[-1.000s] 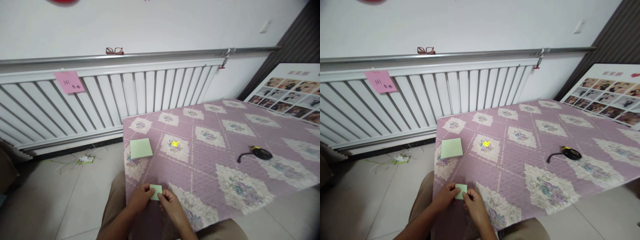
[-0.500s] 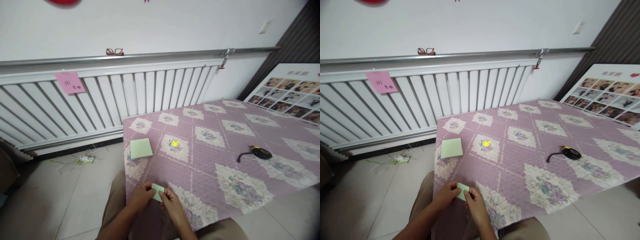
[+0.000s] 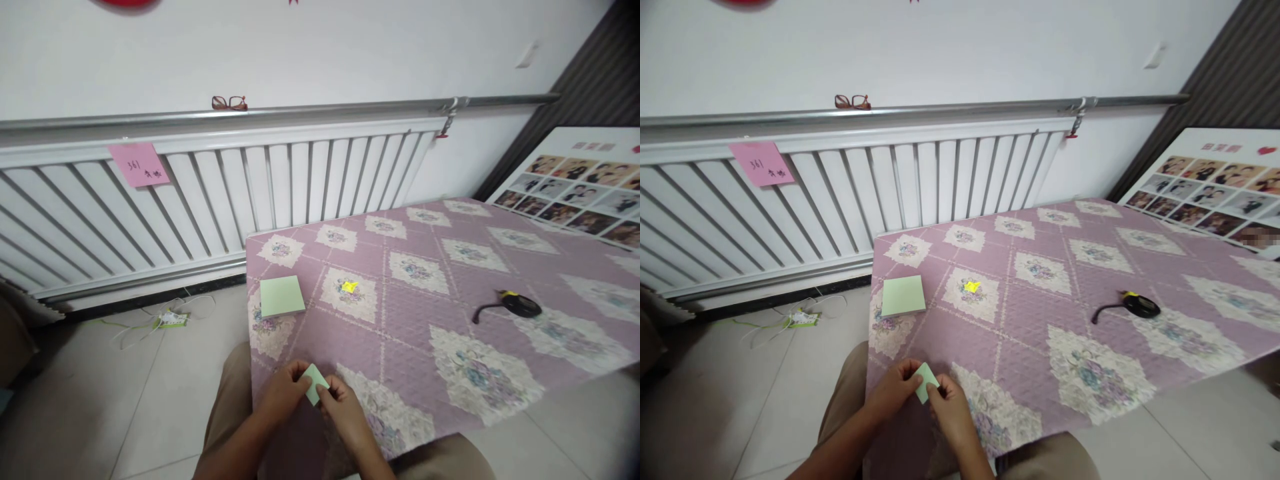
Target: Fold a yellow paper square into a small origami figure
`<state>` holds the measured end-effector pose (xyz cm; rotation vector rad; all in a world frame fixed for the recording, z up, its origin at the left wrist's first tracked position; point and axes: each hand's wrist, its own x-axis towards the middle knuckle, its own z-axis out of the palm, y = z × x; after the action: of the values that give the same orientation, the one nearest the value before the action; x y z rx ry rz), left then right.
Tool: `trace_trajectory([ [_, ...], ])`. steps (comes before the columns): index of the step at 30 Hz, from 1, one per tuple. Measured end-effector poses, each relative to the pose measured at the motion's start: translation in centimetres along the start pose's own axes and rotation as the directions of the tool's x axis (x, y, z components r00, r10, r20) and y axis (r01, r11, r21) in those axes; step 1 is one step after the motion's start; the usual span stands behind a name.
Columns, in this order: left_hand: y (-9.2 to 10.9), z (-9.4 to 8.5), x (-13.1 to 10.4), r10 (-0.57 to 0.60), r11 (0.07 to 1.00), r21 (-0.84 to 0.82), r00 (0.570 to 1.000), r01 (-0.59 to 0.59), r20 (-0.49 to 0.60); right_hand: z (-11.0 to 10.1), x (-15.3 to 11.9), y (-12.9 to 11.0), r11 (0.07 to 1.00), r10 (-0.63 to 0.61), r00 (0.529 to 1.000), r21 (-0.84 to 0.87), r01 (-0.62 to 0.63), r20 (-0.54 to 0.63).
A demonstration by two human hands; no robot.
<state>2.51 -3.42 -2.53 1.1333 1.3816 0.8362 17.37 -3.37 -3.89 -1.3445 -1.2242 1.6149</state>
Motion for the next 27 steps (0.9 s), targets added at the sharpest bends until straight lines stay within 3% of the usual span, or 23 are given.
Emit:
trace_trajectory([
  [4, -0.7, -0.4, 0.2, 0.063, 0.997, -0.040, 0.998, -0.063, 0.010, 0.3, 0.4, 0.6, 1.000, 0.012, 1.000, 0.005, -0.012, -0.020],
  [11, -1.3, -0.5, 0.3, 0.076, 0.996, -0.045, 0.997, -0.077, -0.013, 0.4, -0.1, 0.6, 1.000, -0.001, 1.000, 0.019, 0.002, -0.018],
  [27, -1.1, -0.8, 0.0, 0.089, 0.991, 0.102, 0.994, -0.083, -0.058, 0.5, -0.4, 1.1, 0.996, -0.083, 0.996, 0.015, 0.083, -0.026],
])
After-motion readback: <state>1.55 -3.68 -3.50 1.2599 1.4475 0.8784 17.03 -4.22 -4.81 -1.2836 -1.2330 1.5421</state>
